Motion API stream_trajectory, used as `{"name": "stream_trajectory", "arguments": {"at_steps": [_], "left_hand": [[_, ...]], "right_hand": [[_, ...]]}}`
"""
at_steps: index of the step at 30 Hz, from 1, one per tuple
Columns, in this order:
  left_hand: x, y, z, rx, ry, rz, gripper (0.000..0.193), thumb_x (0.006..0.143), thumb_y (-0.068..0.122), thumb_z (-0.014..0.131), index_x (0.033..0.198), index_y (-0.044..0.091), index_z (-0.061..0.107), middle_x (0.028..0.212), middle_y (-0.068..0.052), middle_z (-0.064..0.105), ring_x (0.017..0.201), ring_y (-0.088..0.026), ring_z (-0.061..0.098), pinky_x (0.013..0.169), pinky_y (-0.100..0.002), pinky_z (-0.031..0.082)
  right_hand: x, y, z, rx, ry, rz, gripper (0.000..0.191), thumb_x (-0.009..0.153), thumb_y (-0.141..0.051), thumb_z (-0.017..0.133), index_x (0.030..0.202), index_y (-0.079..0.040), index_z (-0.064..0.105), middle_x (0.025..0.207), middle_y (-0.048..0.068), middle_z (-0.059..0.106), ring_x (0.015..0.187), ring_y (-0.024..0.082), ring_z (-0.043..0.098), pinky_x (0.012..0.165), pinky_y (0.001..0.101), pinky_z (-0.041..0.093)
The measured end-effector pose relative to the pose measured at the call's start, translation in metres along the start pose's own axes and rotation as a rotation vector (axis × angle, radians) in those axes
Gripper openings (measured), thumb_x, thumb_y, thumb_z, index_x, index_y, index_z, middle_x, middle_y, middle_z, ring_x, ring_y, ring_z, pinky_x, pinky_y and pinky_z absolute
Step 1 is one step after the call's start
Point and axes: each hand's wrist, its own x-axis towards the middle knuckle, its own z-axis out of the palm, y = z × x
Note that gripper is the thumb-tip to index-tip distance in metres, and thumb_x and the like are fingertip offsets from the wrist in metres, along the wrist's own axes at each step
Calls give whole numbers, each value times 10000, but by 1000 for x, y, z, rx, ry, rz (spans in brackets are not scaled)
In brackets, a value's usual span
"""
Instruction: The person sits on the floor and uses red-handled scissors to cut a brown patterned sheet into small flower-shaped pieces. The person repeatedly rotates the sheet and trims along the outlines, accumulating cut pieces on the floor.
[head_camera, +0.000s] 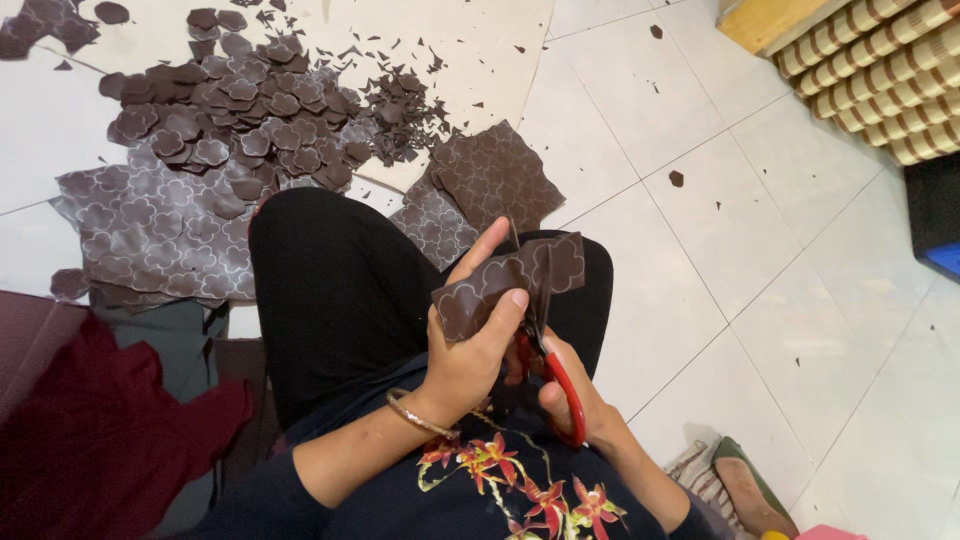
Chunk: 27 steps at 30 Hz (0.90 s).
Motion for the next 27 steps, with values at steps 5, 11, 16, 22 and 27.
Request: {"name": "stream_trajectory", "arguments": {"at_steps": [5,11,16,22,27], "left_hand": [[-1,0,0,35,1,14,602,995,-8,594,1572,4,421,1026,-15,713,905,-45,628,840,-214,548],[-3,0,2,16,11,-13,604,994,-1,600,1572,8,427,971,1,688,837,-32,598,769,-199,532],[-4,0,2,16,4,7,593,1001,-9,590,1569,8,421,1019,-2,693,885,-32,610,815,-199,541],[-4,0,1,6,11,-13,602,992,-15,591,1570,12,426,1001,2,686,864,-30,599,791,-197,531],[-4,0,1,-1,7,-23,605,994,-12,594,1575,14,426,976,10,674,845,-26,588,771,-193,526]], "right_hand": [[-1,1,1,14,25,30,1105,695,-983,543,1193,4,513,882,41,510,785,147,503,712,295,472],[-3,-1,0,17,32,67,1073,657,-1014,515,1077,-27,527,847,11,483,742,110,487,675,265,474],[-1,-10,3,35,41,100,1084,615,-1026,518,1035,-27,515,806,-5,470,690,89,479,611,248,473],[0,-23,6,7,62,131,1113,569,-1042,476,1069,-49,541,727,-18,454,613,71,447,535,227,443],[0,-22,5,-3,53,119,1045,608,-1039,468,915,-41,504,708,-13,468,603,76,471,532,229,446]]}}
